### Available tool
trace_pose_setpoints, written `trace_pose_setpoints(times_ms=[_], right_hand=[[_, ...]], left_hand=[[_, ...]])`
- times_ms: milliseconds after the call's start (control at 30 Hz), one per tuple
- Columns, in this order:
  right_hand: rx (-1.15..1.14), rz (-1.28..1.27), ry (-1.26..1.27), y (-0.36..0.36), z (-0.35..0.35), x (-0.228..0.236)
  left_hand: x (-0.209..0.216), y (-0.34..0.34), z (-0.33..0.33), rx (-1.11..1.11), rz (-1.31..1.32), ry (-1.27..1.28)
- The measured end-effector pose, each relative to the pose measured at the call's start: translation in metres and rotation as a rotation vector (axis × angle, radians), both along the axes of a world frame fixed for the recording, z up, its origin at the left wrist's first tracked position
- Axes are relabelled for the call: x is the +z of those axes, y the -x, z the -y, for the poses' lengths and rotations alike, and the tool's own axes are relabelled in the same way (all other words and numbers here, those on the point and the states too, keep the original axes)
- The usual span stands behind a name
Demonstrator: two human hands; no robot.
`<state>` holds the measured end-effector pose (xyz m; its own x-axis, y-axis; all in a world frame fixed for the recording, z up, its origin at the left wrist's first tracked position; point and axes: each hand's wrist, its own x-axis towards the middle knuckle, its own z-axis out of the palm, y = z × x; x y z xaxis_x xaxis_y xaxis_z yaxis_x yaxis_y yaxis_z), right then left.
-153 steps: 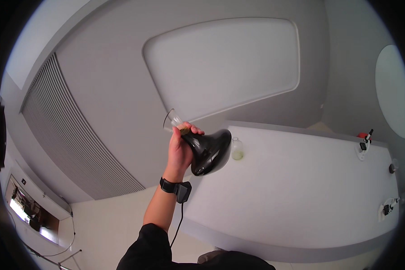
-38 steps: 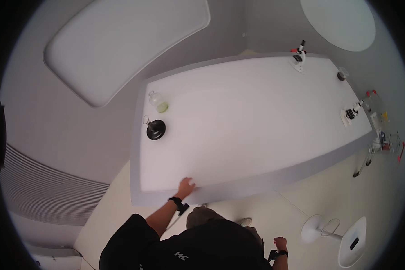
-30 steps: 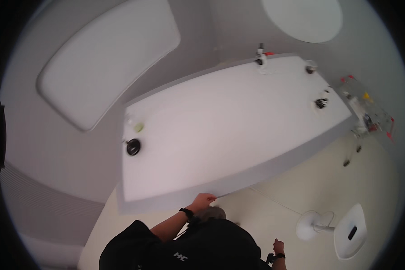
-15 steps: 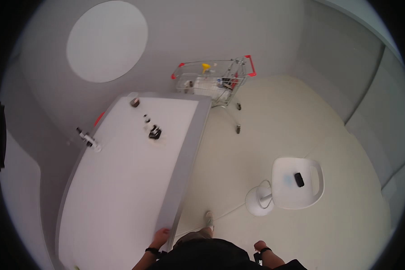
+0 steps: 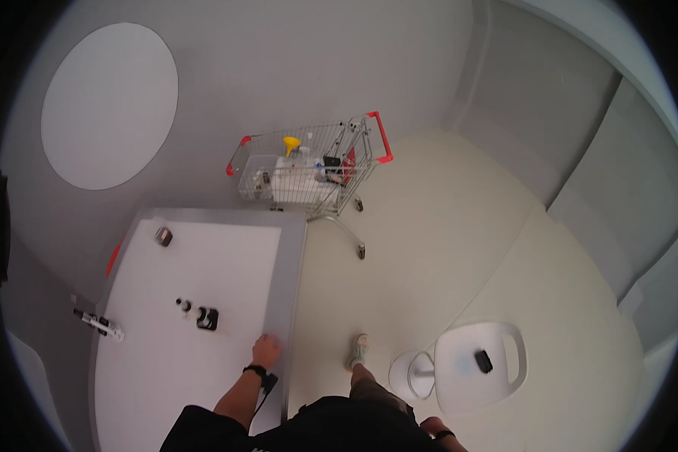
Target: The person assembles a white stereo microscope on a white table by attaching the base, the main body, and the eyepieces. They then retrieve a glass jar and a black lamp from a nearby shopping cart and place them on the table. Finally, they arrange a yellow funnel and a rack of test tubes on the table.
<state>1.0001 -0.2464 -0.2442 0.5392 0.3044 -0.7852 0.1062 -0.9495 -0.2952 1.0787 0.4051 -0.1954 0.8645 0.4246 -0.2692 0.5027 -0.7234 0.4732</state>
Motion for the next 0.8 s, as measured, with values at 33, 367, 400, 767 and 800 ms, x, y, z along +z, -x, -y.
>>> trace_pose_setpoints(times_ms=[33,367,400,767,800], right_hand=[[0.071,0.031,-0.029,-0.025,0.0,-0.018],[0.574,0.484,-0.192,-0.456,-0.104,-0.081],[0.692,0.58,-0.077,-0.512,-0.114,-0.079],[0.153,0.436,-0.707,-0.779,-0.518,0.168],[0.214,0.423,-0.712,-0.787,-0.538,0.17]], left_hand=[[-0.009,-0.004,-0.002,-0.017,0.008,-0.107],[0.009,-0.031,0.016,0.214,-0.22,-0.159],[0.012,-0.046,0.02,0.23,-0.233,-0.079],[-0.014,-0.054,0.011,0.225,-0.219,-0.406],[-0.011,-0.065,0.005,0.265,-0.248,-0.344]])
